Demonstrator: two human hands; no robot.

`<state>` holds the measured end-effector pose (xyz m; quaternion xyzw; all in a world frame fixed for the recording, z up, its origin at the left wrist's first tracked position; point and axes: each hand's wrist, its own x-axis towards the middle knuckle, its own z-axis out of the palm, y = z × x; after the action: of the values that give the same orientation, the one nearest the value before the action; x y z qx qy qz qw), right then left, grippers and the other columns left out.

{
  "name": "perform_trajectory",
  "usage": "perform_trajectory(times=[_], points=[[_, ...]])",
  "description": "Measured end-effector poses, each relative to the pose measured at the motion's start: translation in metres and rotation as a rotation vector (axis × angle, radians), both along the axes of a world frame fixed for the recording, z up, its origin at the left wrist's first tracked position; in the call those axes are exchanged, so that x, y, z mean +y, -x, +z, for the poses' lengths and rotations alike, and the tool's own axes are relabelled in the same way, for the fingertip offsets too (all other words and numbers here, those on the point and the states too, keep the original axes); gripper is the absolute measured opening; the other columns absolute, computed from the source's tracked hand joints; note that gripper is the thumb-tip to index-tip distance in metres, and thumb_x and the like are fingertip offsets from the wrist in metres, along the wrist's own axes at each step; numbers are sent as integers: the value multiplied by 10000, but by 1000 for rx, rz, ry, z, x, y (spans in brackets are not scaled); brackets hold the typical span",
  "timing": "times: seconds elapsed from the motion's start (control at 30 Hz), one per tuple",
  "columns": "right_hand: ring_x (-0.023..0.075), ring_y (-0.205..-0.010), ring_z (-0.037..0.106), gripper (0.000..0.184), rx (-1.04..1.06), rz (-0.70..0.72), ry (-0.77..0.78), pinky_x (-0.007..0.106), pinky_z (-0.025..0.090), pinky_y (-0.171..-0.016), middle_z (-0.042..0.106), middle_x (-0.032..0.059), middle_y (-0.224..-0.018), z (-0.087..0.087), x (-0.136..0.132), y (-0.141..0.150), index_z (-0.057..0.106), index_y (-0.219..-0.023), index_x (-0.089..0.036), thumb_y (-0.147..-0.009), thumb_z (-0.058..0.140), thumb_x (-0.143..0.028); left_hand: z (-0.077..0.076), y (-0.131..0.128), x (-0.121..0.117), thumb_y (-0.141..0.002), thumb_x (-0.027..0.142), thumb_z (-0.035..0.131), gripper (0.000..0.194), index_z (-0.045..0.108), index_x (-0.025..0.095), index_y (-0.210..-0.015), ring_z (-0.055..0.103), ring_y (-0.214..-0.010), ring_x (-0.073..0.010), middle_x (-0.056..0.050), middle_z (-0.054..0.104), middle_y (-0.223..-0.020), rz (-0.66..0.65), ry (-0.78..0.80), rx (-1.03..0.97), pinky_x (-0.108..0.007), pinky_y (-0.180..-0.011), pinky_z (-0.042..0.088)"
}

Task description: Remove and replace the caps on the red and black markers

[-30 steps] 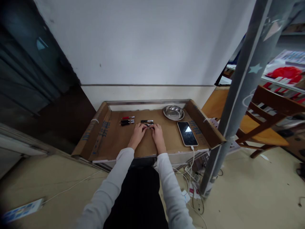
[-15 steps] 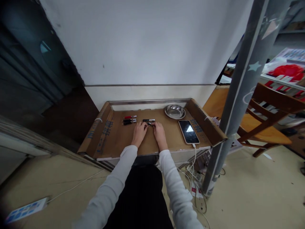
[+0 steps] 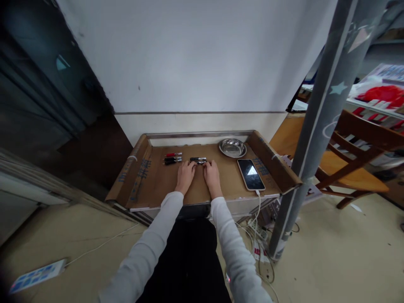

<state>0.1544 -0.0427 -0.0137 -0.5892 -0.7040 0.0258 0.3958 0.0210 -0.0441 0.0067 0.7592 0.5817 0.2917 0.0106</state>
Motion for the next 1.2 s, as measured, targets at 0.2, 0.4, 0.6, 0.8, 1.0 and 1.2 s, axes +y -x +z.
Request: perform_trajectory(times=[0.2, 0.4, 0.6, 0.8, 1.0, 1.2], points=[[201, -866, 492, 249, 103, -7, 12, 342, 404, -834, 520, 95, -902, 0, -6, -4, 616, -901, -153, -827, 379, -140, 2, 23, -7, -855, 181, 423, 211, 570, 206, -1004, 508, -912, -218, -86, 543, -974, 156, -88, -98, -348, -817, 385], [214, -888, 481, 244, 12, 5, 36, 353, 385, -835, 565, 97, -898, 1, -4, -4, 620, -896, -161, -820, 390, -141, 2, 85, -2, -812, 146, 456, 279, 551, 203, -1069, 492, -978, -254, -96, 540, -1068, 250, -77, -33, -387, -839, 399], [209, -898, 499, 240, 27, 39, 22, 343, 385, -820, 572, 94, -933, 7, -9, -1, 608, -946, -170, -843, 393, -188, -5, 106, 7, -815, 215, 506, 232, 564, 200, -1039, 484, -952, -233, -86, 514, -1002, 153, -61, -49, -372, -857, 409], [219, -901, 504, 159, -189, 182, 86, 336, 372, -784, 588, 74, -955, 15, -11, 12, 611, -925, -220, -829, 514, -302, -13, 108, -6, -826, 257, 515, 184, 605, 215, -981, 469, -986, -231, -79, 482, -992, 143, -27, -121, -388, -884, 399], [215, -918, 517, 152, -76, 167, 76, 340, 373, -795, 603, 78, -943, 26, 2, 19, 625, -870, -217, -839, 476, -223, -8, 111, -40, -836, 293, 517, 179, 604, 241, -983, 507, -933, -224, -58, 572, -958, 68, 59, -195, -408, -880, 398], [139, -759, 561, 268, 759, 279, 278, 258, 449, -649, 621, 38, -968, 30, -32, 33, 610, -985, -221, -845, 459, -392, 13, 75, -56, -856, 301, 497, 189, 591, 254, -1013, 567, -900, -152, -27, 590, -977, -236, 142, -478, -287, -804, 460]])
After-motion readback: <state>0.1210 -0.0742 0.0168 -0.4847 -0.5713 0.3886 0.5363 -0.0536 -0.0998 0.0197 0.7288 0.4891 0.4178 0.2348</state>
